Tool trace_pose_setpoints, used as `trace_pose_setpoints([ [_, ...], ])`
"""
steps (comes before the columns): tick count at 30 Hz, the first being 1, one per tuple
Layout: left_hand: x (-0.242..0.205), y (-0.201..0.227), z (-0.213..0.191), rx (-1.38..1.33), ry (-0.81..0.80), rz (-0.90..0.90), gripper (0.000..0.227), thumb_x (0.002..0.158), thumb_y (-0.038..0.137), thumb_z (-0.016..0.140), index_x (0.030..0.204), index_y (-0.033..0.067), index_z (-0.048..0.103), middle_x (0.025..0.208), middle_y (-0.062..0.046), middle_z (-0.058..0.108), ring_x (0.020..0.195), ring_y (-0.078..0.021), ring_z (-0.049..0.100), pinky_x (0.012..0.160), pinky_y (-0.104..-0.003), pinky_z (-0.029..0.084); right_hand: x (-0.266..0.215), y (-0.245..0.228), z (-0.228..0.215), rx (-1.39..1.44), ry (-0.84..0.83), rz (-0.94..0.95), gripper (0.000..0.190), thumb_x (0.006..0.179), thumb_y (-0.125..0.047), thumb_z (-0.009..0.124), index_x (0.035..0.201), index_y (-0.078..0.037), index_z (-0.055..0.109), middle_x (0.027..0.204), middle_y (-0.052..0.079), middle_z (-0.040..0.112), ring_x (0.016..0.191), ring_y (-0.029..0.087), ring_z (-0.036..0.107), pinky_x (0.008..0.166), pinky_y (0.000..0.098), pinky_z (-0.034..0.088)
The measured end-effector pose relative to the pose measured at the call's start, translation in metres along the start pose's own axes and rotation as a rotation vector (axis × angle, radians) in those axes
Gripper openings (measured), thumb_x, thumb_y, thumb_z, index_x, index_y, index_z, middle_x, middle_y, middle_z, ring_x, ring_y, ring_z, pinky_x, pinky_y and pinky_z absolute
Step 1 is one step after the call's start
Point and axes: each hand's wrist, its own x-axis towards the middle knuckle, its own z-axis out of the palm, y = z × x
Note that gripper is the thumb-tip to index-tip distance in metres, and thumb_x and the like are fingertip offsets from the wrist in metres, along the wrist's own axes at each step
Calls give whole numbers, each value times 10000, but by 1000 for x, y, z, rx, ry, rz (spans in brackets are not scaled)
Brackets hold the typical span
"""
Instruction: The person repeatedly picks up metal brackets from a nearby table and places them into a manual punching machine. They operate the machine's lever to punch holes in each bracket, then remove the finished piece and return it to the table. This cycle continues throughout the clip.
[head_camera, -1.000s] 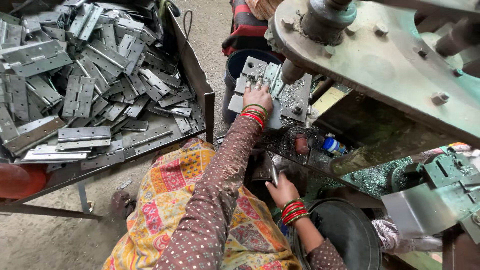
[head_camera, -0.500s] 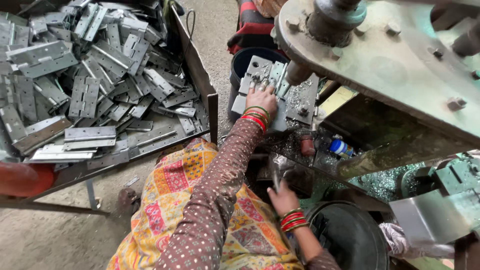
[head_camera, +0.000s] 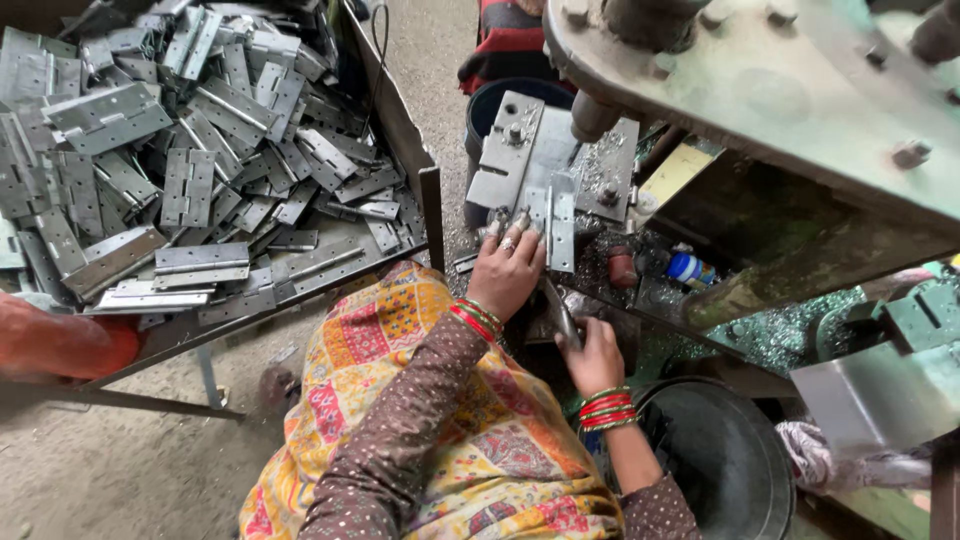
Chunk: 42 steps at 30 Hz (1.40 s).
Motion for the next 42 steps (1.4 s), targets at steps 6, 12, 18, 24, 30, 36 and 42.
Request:
trace_pose_setpoints([
  [6, 45, -11, -19, -378, -202, -409, 251, 898, 196, 694, 1105, 84, 606, 1052, -79, 669, 821, -283, 694, 701, -404, 550, 5, 11, 11, 13, -43, 21, 465, 824, -414, 755, 1139, -85, 661, 1126, 154, 668, 989, 377, 674, 828, 462, 551],
  [12, 81, -47, -9, -147, 73, -405, 203, 939, 192, 662, 1074, 62, 584, 1020, -82, 629, 729, -233, 689, 619, -377, 567, 10, 16, 11, -33, -144, 69, 561, 823, -467, 733, 1181, -46, 637, 1138, 182, 657, 1014, 401, 659, 835, 492, 537],
  [18, 96, -34, 28, 119, 69, -262, 158, 1066, 210, 569, 964, 90, 580, 1008, -42, 600, 620, -158, 637, 674, -368, 548, 6, 15, 12, -110, -265, 106, 540, 857, -494, 720, 1160, -53, 651, 1139, 162, 670, 1050, 387, 663, 870, 475, 538],
  [24, 81, -34, 63, 72, -546, -293, 377, 1026, 331, 484, 1210, 26, 608, 1214, -123, 568, 889, -173, 637, 815, -320, 581, 10, 19, 10, -52, -247, 126, 592, 838, -498, 712, 1227, -60, 620, 1081, 173, 664, 1008, 400, 655, 861, 493, 516],
  [30, 49, -34, 25, 157, -361, -326, 777, 927, 638, 334, 1329, 30, 601, 1496, -163, 466, 1359, -320, 451, 1115, -544, 317, 7, 32, 23, -67, -222, 63, 649, 822, -499, 729, 1250, -30, 597, 1135, 210, 670, 1042, 415, 656, 873, 493, 524],
  [36, 49, -7, 43, -10, -457, -271, 536, 1028, 464, 428, 1280, 43, 643, 1496, -136, 501, 1439, -297, 408, 1179, -588, 264, 11, 20, 15, -118, -322, 136, 558, 835, -491, 729, 1143, -39, 623, 1059, 211, 712, 1028, 420, 670, 860, 507, 527],
  [42, 56, -19, 71, -1, -388, -261, 377, 947, 250, 505, 1218, 46, 670, 1439, -127, 565, 1391, -302, 472, 1154, -598, 299, 12, 21, 18, 42, -464, 336, 508, 832, -448, 684, 1152, -69, 575, 788, 197, 747, 738, 418, 764, 706, 504, 577],
])
